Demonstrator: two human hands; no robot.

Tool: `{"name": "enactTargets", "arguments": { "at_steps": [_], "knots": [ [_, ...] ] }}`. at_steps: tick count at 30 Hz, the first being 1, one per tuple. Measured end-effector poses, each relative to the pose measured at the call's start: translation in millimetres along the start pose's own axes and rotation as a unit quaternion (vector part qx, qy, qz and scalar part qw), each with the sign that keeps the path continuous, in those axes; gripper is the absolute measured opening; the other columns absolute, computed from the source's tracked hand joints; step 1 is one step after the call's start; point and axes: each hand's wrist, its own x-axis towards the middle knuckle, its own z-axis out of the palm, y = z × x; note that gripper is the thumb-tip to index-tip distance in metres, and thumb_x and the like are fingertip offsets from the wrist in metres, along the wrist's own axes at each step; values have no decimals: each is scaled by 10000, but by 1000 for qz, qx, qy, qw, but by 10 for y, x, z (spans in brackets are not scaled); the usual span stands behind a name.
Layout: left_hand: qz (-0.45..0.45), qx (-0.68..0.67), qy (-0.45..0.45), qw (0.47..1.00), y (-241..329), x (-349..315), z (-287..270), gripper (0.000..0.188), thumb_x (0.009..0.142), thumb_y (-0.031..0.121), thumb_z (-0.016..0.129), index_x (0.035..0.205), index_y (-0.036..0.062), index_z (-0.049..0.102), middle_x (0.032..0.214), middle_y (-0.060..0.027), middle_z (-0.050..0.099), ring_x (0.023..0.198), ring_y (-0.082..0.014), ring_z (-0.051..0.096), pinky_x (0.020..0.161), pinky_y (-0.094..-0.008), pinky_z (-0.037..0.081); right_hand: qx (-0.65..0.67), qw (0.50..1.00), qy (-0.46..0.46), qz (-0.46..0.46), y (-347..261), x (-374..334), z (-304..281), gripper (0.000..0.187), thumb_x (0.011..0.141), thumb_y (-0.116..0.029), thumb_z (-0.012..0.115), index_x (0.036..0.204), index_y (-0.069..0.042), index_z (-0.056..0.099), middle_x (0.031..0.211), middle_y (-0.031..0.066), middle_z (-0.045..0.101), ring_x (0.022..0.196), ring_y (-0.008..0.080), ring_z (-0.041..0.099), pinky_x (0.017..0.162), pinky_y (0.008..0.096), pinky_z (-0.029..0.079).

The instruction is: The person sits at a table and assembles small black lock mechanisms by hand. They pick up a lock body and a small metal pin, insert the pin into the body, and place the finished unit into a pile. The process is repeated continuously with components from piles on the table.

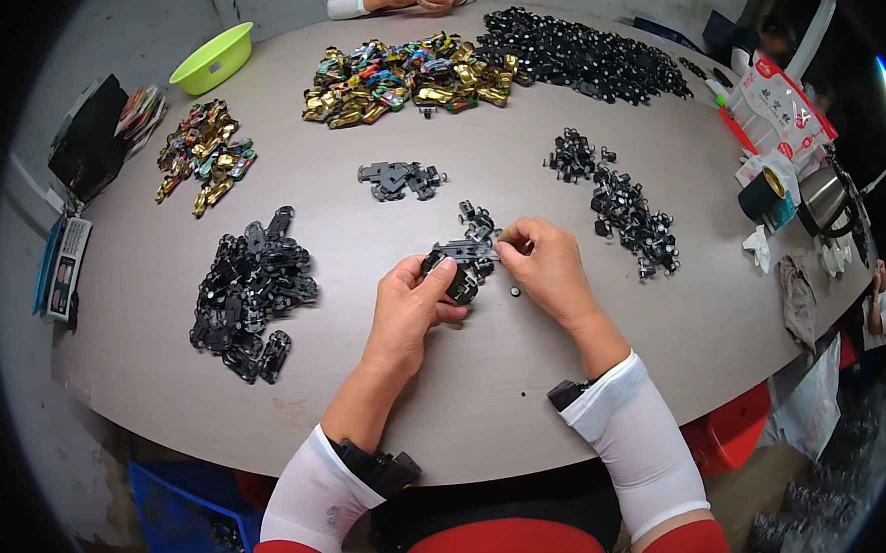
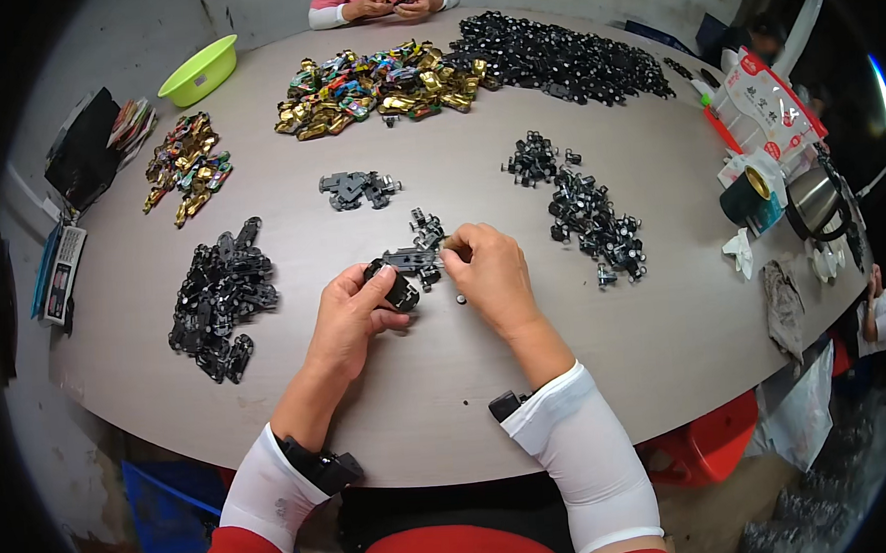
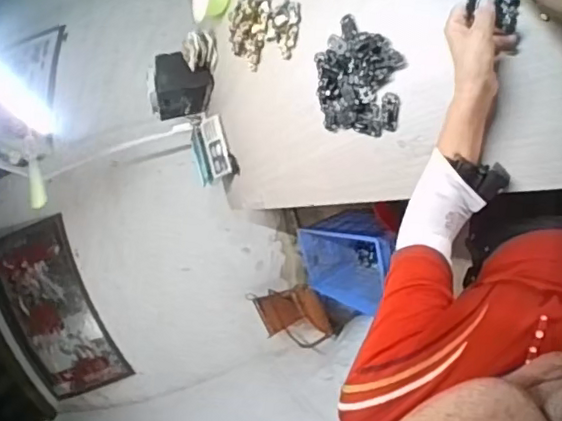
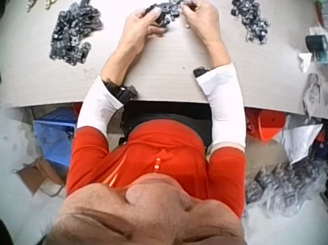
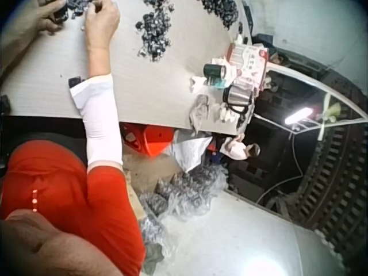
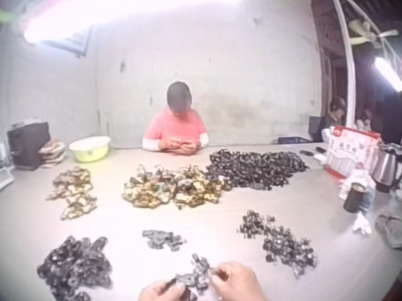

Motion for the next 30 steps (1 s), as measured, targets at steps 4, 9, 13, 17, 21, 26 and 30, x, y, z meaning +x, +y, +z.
{"name": "enactTargets", "arguments": {
  "at_steps": [4,9,13,17,21,26,30],
  "knots": [
    [-8,18,-3,1000,11,18,40,214,959,223,617,989,13,592,825,-41,621,670,-103,619,590,-252,550,21,1000,7,-5,122,3,-38,76,787,-102,699,796,-29,682,816,133,667,725,276,657,692,373,531],
    [8,23,-24,999,88,-16,97,222,945,222,632,1020,17,592,830,-39,598,664,-108,586,592,-262,532,4,993,57,-104,101,4,-100,87,736,-68,661,810,-26,645,864,160,592,882,355,580,809,430,488],
    [34,46,4,998,-31,24,54,180,956,209,615,1027,46,587,825,-26,589,674,-112,584,575,-261,526,-147,972,111,-149,337,37,-36,106,689,-54,685,770,-32,620,922,157,573,946,337,553,848,420,474],
    [38,65,-10,997,-26,3,-62,197,959,275,629,1032,99,579,798,8,601,659,-78,576,581,-256,527,-159,969,108,-153,308,69,140,38,728,-25,612,758,-41,627,935,147,575,951,318,544,818,413,464],
    [40,67,-10,997,-48,47,48,198,963,279,620,1015,94,571,790,1,581,655,-91,569,555,-244,518,-160,971,118,-136,361,16,93,58,735,-17,601,781,-41,626,931,131,577,972,299,535,815,396,455],
    [8,68,0,998,93,-110,148,276,954,175,629,1088,-65,602,851,-114,632,739,-240,643,671,-323,574,-180,970,100,-133,367,38,141,67,755,-18,587,801,-45,627,925,120,582,967,285,538,812,390,453],
    [7,67,-11,998,91,-105,102,291,954,194,630,1109,-51,606,859,-120,651,733,-241,648,646,-317,572,-169,971,112,-123,336,40,182,51,772,-36,588,794,-55,630,902,110,589,957,281,544,813,385,457]
  ]
}}
